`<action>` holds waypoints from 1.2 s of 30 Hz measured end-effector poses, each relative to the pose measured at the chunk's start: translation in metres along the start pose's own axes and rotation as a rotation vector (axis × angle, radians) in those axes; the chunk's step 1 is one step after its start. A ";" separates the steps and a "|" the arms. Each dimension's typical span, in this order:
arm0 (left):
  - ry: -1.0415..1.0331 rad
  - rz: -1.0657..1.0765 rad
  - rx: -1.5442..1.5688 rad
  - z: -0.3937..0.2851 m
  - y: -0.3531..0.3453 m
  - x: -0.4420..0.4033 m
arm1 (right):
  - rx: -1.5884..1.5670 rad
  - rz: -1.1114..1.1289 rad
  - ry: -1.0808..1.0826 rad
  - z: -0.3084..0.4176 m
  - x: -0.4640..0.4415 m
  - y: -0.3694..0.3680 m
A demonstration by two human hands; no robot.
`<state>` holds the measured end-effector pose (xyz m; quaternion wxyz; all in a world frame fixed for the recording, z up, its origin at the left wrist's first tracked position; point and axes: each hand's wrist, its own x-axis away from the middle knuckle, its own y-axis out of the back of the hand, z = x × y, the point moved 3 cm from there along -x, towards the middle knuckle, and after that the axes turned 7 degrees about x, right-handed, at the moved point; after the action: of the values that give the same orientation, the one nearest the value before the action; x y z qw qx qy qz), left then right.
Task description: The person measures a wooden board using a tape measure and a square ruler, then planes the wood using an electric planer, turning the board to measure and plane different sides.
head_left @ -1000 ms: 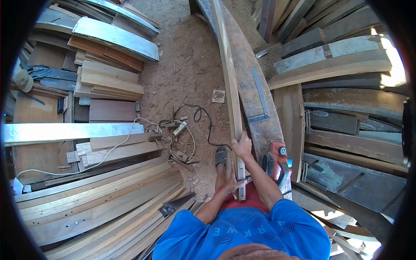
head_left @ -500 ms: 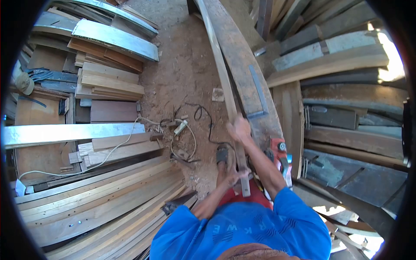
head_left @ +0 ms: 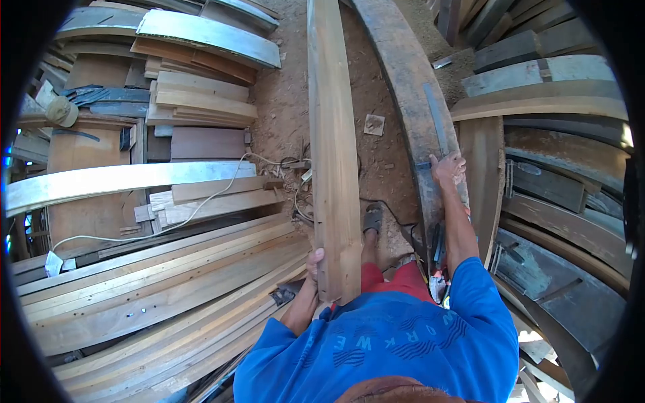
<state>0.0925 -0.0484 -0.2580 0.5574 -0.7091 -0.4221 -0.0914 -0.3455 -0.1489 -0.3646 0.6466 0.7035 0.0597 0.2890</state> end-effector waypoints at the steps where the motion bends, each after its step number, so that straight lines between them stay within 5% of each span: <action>1: -0.019 -0.006 0.035 -0.002 -0.005 0.003 | -0.019 -0.017 -0.008 -0.001 -0.002 -0.004; 8: -0.194 0.018 0.263 -0.012 -0.077 0.011 | 0.066 -0.031 0.115 -0.022 -0.059 -0.071; 11: -0.179 0.024 0.212 -0.019 -0.092 0.016 | -0.185 0.090 0.178 -0.025 -0.039 -0.021; 14: -0.174 -0.023 0.184 -0.023 -0.101 0.028 | -0.918 0.338 0.195 -0.032 -0.044 -0.033; 17: -0.225 -0.101 0.084 -0.043 -0.114 0.047 | -1.032 0.253 0.263 -0.008 -0.023 0.022; 23: -0.110 -0.237 -0.284 -0.065 -0.109 0.106 | -1.387 -0.032 0.955 0.061 0.142 0.232; 28: -0.160 -0.233 -0.377 -0.044 -0.109 0.113 | -1.071 -0.311 1.105 0.090 0.232 0.264; 36: -0.289 -0.090 -0.419 -0.028 -0.118 0.096 | -0.821 -0.107 1.092 0.112 0.247 0.210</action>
<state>0.0800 -0.0227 -0.1061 0.3276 -0.7953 -0.5004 -0.0991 -0.1483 -0.1666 -0.0844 0.7514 0.1512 0.2973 0.5693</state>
